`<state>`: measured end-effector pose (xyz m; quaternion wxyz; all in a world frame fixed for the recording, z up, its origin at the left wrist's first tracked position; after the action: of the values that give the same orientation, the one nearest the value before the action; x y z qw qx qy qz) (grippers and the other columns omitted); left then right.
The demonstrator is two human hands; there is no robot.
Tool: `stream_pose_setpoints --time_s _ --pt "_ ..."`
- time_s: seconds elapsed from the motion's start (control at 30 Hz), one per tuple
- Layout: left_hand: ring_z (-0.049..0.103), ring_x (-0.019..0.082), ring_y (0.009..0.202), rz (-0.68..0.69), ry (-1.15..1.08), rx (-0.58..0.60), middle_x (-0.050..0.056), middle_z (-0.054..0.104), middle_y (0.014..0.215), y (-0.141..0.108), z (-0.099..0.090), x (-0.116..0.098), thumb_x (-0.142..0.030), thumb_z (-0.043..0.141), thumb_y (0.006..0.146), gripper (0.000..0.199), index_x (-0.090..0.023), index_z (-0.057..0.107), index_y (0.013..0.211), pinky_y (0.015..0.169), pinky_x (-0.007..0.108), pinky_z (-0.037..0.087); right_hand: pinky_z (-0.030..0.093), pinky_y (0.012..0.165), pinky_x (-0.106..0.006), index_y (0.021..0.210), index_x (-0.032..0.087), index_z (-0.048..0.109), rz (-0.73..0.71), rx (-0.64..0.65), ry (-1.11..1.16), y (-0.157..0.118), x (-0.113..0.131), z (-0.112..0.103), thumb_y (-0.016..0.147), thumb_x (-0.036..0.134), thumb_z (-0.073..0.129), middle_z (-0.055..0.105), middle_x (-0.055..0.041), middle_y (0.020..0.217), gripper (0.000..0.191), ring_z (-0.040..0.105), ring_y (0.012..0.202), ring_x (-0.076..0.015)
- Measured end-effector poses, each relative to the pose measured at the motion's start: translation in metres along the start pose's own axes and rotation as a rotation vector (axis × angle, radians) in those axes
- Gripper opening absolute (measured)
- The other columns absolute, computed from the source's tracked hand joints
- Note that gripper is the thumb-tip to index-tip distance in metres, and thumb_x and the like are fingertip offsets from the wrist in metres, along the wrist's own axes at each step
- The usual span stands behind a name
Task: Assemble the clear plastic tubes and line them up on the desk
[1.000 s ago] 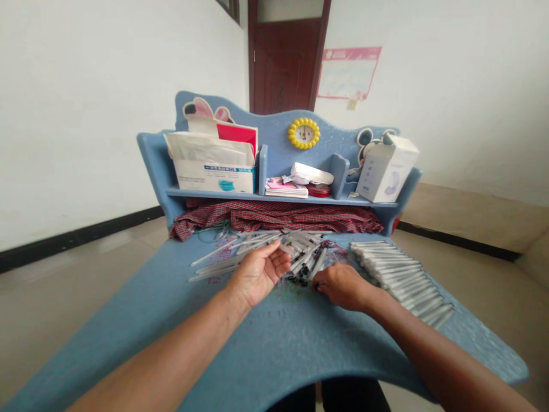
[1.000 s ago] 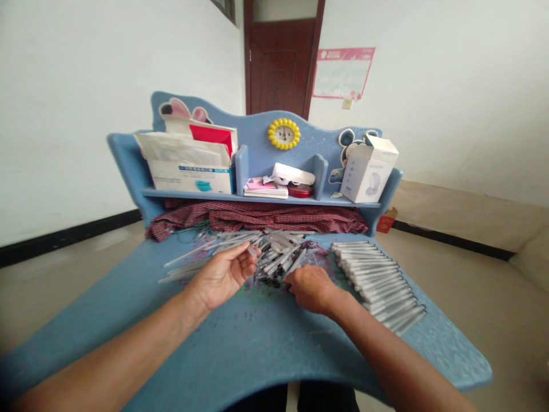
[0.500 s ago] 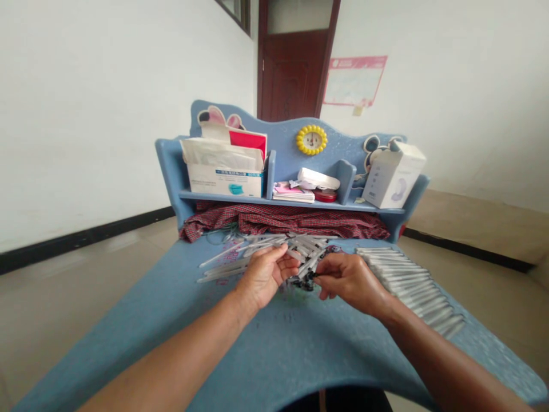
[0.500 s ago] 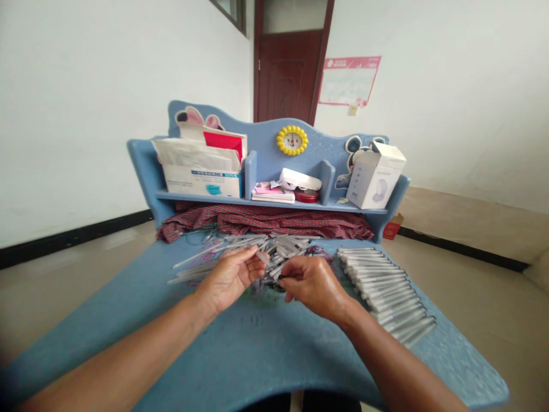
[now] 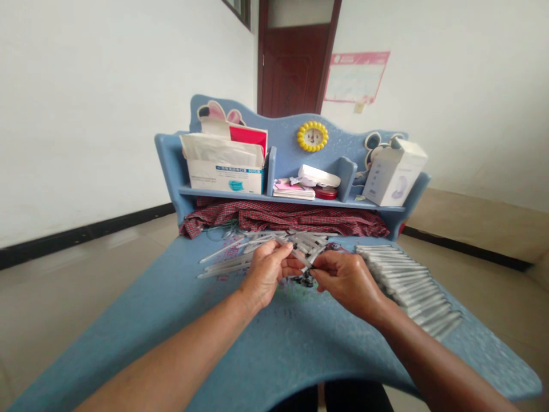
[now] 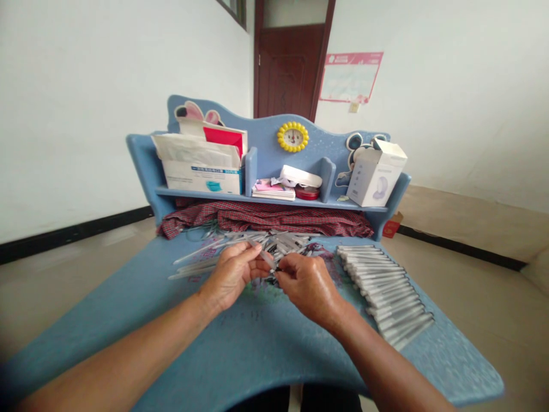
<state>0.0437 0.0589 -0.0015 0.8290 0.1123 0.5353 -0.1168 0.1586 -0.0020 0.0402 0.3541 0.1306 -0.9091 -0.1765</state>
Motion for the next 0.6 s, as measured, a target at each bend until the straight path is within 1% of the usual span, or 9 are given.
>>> stream_pose_setpoints --time_s 0.23,0.43,0.6 --pt "0.062 0.016 0.051 0.051 0.083 -0.034 0.003 0.064 0.064 -0.0018 0.0013 -0.0063 -0.022 0.058 0.072 0.013 -0.015 0.047 0.076 0.048 0.027 0.051 0.036 0.049 -0.018 0.069 0.017 0.061 -0.009 0.003 -0.006 -0.0040 0.0013 0.0001 0.076 0.020 0.049 0.058 0.0017 0.056 0.014 0.052 0.052 -0.0089" --pt "0.062 0.016 0.051 0.056 0.105 -0.016 0.003 0.064 0.064 -0.0015 0.0023 -0.0067 -0.023 0.057 0.073 0.014 -0.015 0.046 0.078 0.048 0.026 0.051 0.034 0.048 -0.018 0.066 0.017 0.061 -0.008 0.013 0.000 -0.0042 0.0027 0.0009 0.077 0.020 0.049 0.056 0.0019 0.054 0.016 0.050 0.051 -0.0085" --pt "0.062 0.016 0.050 0.092 0.132 -0.006 0.003 0.064 0.063 -0.0011 0.0028 -0.0105 -0.024 0.058 0.072 0.017 -0.016 0.044 0.079 0.047 0.026 0.050 0.034 0.046 -0.018 0.066 0.016 0.061 0.020 0.019 0.012 -0.0045 0.0011 0.0012 0.077 0.022 0.049 0.056 0.0019 0.052 0.017 0.051 0.049 -0.0085"
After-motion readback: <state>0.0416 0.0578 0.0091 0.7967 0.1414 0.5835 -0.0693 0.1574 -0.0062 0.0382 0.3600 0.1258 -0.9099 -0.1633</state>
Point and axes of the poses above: each hand's wrist, its own y-axis towards the middle knuckle, its own z-axis out of the palm, x = y × z, the point moved 8 cm from there along y, towards the middle knuckle
